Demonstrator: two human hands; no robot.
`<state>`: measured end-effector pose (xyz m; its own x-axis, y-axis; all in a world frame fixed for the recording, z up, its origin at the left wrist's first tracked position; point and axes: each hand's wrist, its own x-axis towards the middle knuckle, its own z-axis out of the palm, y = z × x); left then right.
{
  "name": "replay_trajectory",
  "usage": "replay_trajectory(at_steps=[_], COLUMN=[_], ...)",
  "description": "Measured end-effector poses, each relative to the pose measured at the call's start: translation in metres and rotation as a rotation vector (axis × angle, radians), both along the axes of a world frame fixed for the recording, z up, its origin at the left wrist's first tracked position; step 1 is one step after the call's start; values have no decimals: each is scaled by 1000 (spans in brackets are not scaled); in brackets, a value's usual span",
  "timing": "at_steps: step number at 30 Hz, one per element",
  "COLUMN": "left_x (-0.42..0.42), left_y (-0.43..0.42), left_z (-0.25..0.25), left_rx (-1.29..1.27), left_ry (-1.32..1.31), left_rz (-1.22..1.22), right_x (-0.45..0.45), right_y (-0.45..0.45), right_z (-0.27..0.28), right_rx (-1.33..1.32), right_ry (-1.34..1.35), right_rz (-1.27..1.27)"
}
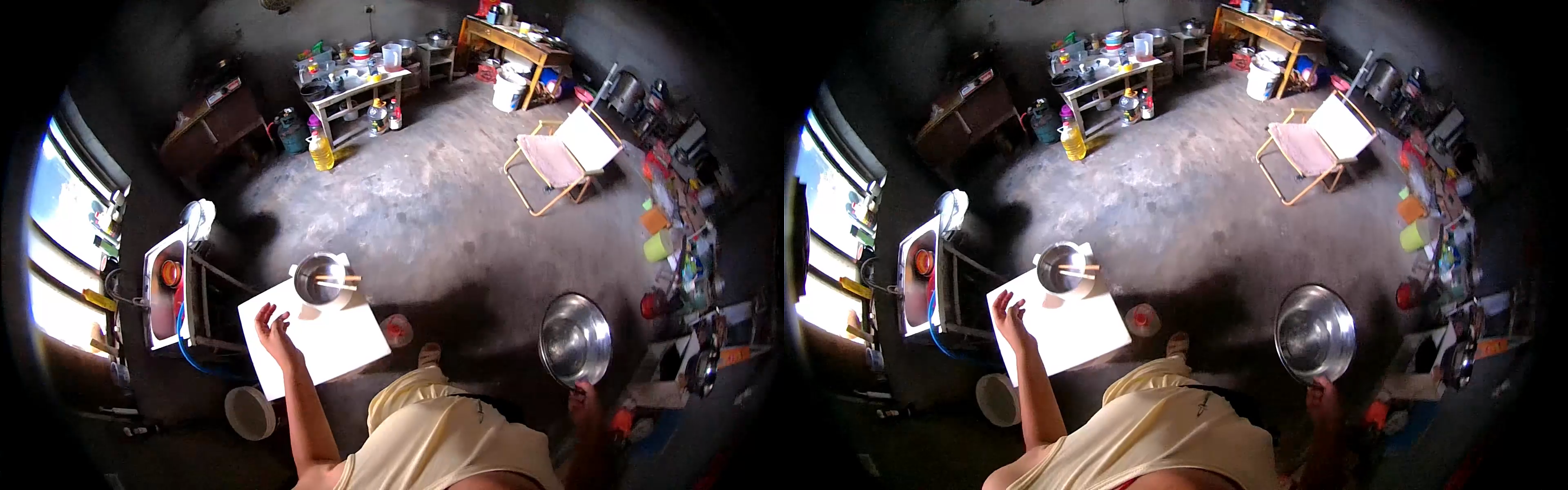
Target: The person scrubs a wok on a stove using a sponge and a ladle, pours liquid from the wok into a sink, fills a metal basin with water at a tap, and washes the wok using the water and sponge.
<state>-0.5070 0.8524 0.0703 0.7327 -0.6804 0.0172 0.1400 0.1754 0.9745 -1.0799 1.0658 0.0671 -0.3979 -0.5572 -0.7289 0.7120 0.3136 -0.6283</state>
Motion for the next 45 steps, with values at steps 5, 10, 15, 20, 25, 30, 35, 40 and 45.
replay_trajectory(at_steps=[5,10,15,20,25,30,35,40,45], left_x=[-39,-99,-129,-124,-119,-88,-19,76,148], left_y=[-106,-195,-257,-280,-288,-288,-314,-376,-454], left_z=[21,52,54,32,28,8,-22,-2,29], left_rx=[-127,-179,-177,-114,-28,4,50,60,52], left_ry=[-47,-6,-28,11,61,45,69,101,-3], left_rz=[-26,-143,-57,171,359,569,747,826,721], right_x=[-33,-74,-82,-120,-90,-16,92,218,331], right_y=[-78,-179,-308,-440,-592,-729,-845,-941,-1032], right_z=[-1,2,24,13,22,28,29,47,59], right_rx=[-15,-3,-12,-65,6,49,6,61,19], right_ry=[5,-162,74,28,107,26,-16,-136,-124], right_rz=[-27,-90,87,461,574,718,837,848,940])
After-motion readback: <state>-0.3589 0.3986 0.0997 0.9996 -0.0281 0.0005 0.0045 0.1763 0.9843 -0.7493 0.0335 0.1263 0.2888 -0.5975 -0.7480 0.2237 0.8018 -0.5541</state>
